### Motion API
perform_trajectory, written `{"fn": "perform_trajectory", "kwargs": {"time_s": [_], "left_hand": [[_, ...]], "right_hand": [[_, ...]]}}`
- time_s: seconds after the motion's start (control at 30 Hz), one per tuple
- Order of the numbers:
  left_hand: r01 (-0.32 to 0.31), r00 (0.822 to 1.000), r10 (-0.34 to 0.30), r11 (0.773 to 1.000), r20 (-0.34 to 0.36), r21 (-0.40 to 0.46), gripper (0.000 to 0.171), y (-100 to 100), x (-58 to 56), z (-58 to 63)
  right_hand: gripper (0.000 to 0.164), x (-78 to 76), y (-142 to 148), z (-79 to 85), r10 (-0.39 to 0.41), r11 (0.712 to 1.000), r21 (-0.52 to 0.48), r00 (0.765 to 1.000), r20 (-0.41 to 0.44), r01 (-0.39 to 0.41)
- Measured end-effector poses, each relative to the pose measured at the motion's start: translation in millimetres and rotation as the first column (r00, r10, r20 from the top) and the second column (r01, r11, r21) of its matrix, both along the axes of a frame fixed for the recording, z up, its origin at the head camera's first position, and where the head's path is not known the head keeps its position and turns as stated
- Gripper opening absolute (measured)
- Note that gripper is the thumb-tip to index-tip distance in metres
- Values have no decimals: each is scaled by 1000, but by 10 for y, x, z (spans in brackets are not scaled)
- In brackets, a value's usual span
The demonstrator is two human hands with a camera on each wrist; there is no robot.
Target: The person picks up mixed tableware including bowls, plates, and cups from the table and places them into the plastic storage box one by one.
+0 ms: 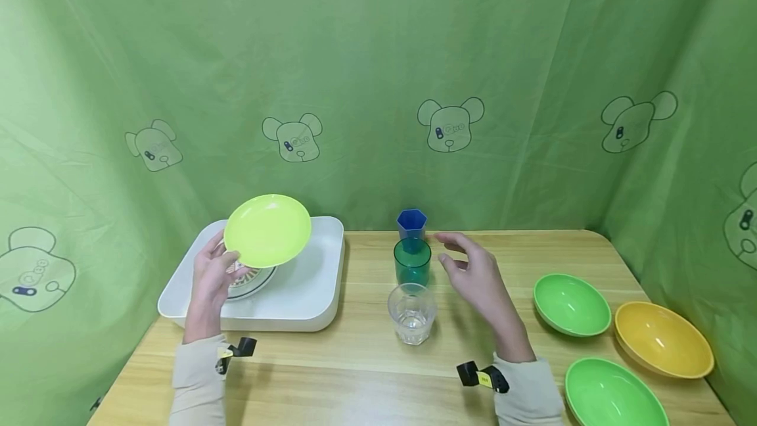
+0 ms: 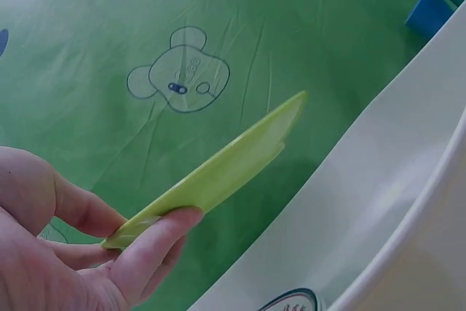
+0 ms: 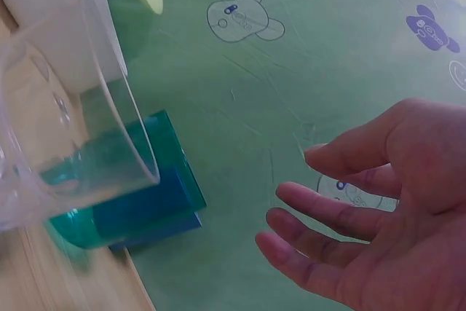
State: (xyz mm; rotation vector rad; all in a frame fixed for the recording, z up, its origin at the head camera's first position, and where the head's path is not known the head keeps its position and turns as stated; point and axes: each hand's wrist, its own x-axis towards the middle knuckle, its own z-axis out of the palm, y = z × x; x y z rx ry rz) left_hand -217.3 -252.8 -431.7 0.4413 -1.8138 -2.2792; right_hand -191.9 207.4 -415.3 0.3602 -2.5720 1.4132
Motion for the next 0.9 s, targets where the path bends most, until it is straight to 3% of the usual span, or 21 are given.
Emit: {"fn": "perform_trajectory", "kwargs": {"time_s": [0.53, 0.9], "left_hand": [[-48, 998, 47, 999, 43, 18, 77, -181, -1, -65], [-77, 994, 74, 996, 77, 34, 79, -353, 27, -115]], "right_hand": [[37, -50, 225, -50, -73, 994, 71, 995, -71, 78], [39, -133, 315, -106, -68, 990, 120, 994, -86, 78]]}}
